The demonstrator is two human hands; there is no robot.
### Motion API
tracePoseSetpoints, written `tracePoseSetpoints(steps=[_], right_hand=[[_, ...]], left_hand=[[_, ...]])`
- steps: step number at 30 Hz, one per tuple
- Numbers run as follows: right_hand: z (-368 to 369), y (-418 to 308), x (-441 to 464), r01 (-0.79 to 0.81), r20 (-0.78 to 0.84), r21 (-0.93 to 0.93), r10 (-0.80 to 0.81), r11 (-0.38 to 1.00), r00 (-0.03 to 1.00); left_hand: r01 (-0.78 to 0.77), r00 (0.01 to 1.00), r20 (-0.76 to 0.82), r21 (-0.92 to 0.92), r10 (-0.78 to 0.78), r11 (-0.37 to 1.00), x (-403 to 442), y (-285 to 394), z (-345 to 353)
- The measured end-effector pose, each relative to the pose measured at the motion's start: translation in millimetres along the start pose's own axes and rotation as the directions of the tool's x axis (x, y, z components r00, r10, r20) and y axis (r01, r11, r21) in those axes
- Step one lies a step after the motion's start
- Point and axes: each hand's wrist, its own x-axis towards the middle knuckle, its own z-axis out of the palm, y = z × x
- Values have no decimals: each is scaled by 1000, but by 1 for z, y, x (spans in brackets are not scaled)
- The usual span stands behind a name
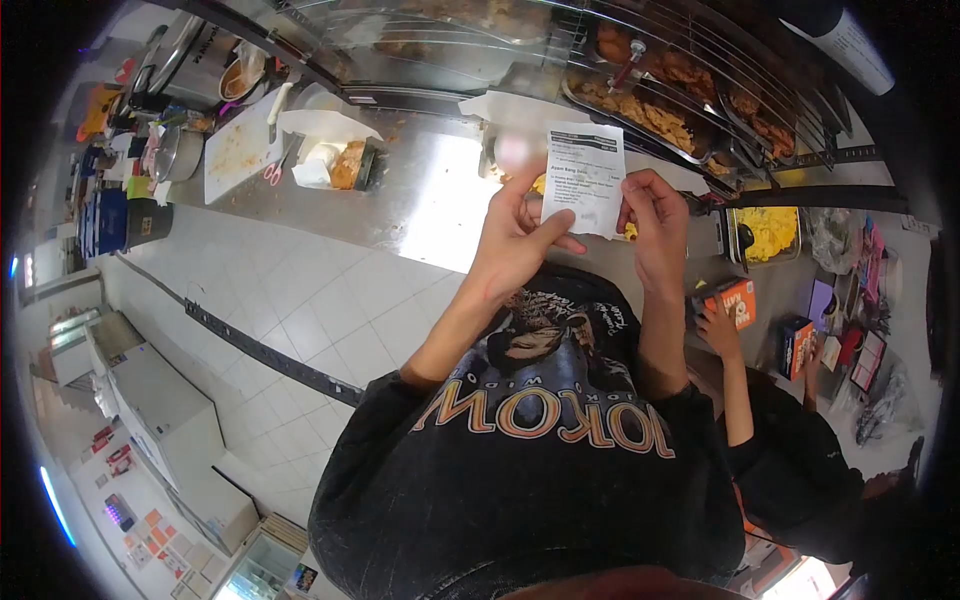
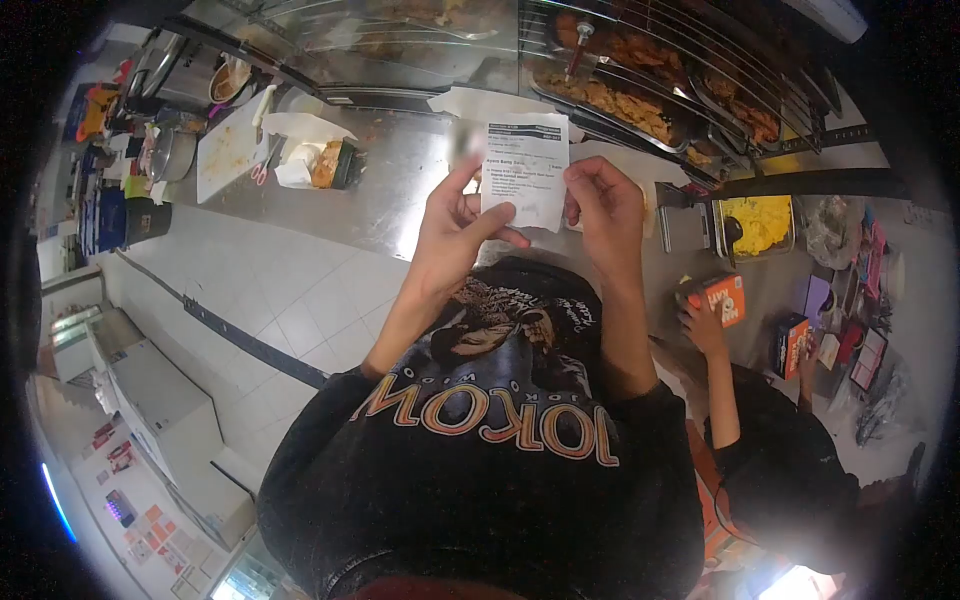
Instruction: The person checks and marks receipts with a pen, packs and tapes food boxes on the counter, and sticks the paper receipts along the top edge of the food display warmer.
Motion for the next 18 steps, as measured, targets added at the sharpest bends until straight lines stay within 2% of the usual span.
tracePoseSetpoints(steps=[13,16,17,18], right_hand=[[-18,-5,-4,-3,-59,6,3,1000,998],[-48,9,-8,10,-67,-25,-12,1000,998],[-63,15,-11,-18,-27,-112,15,994,1000],[-79,20,-16,-39,12,-200,42,979,999]], left_hand=[[44,997,69,-33,-42,998,16,-8,10],[140,981,144,-47,-132,989,18,-35,13],[172,970,163,49,-178,984,17,-53,13],[188,961,197,49,-194,981,17,-65,14]])
